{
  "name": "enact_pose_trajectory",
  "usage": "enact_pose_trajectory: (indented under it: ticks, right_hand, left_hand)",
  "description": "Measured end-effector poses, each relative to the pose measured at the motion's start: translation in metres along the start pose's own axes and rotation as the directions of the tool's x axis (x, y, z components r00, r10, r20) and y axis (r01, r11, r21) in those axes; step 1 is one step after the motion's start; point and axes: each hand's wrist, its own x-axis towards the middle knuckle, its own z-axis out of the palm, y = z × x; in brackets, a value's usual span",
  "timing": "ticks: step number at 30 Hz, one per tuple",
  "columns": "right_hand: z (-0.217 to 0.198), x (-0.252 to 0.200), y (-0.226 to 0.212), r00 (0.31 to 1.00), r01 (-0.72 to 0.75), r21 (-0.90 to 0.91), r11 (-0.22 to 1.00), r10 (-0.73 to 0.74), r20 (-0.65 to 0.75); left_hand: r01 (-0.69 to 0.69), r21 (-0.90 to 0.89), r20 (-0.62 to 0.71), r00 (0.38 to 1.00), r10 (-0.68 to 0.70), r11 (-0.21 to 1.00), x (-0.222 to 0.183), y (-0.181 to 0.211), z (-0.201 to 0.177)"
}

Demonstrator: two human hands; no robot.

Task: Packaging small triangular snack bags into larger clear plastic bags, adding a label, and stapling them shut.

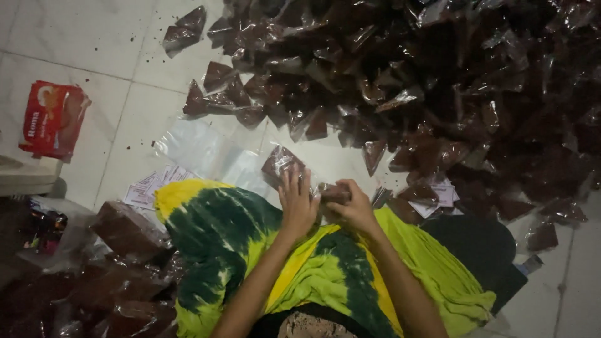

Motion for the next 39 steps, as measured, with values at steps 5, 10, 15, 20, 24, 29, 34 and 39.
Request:
enact_pose_trajectory:
  ticks: [5,10,15,20,24,29,34,39]
  right_hand:
    - [0.022,0.016,-0.008,0.954,-0.287,0.441,0.850,0.297,0.048]
    - [0.001,0.006,-0.017,0.989,-0.137,0.569,0.811,0.083,0.120]
    - [0.005,0.013,-0.016,0.954,0.274,0.036,0.961,-0.267,-0.134]
    - [0.021,0.016,-0.031,0.947,0.308,-0.203,0.930,-0.321,-0.034]
    - [0.027,0.012,-0.028,0.967,0.212,-0.120,0.970,-0.226,-0.116]
    - [0.021,0.006,-0.026,0.996,0.074,-0.095,0.993,-0.079,-0.051]
    - [0.003,0.010,-0.009,0.938,-0.170,0.124,0.978,0.199,-0.285]
    - [0.011,0.009,-0.017,0.884,-0.257,0.710,0.656,0.456,-0.101]
  left_hand:
    - [-0.220,0.217,0.150,0.970,0.190,0.951,-0.015,-0.001,-0.006]
    - [-0.309,0.400,-0.004,0.941,0.338,0.863,-0.018,-0.004,0.003]
    - [-0.271,0.539,-0.106,0.917,0.383,0.798,-0.014,-0.004,0.037]
    - [-0.194,0.367,-0.191,0.941,0.278,0.910,-0.012,-0.001,0.019]
    - [-0.128,0.400,-0.360,0.889,0.284,0.908,0.000,-0.025,0.025]
    - [-0.080,0.435,-0.370,0.892,0.259,0.897,0.013,-0.041,0.025]
    - [-0.213,0.454,-0.261,0.896,0.358,0.865,0.028,-0.033,0.030]
    - [-0.004,0.274,-0.426,0.896,0.125,0.962,0.071,-0.002,-0.043]
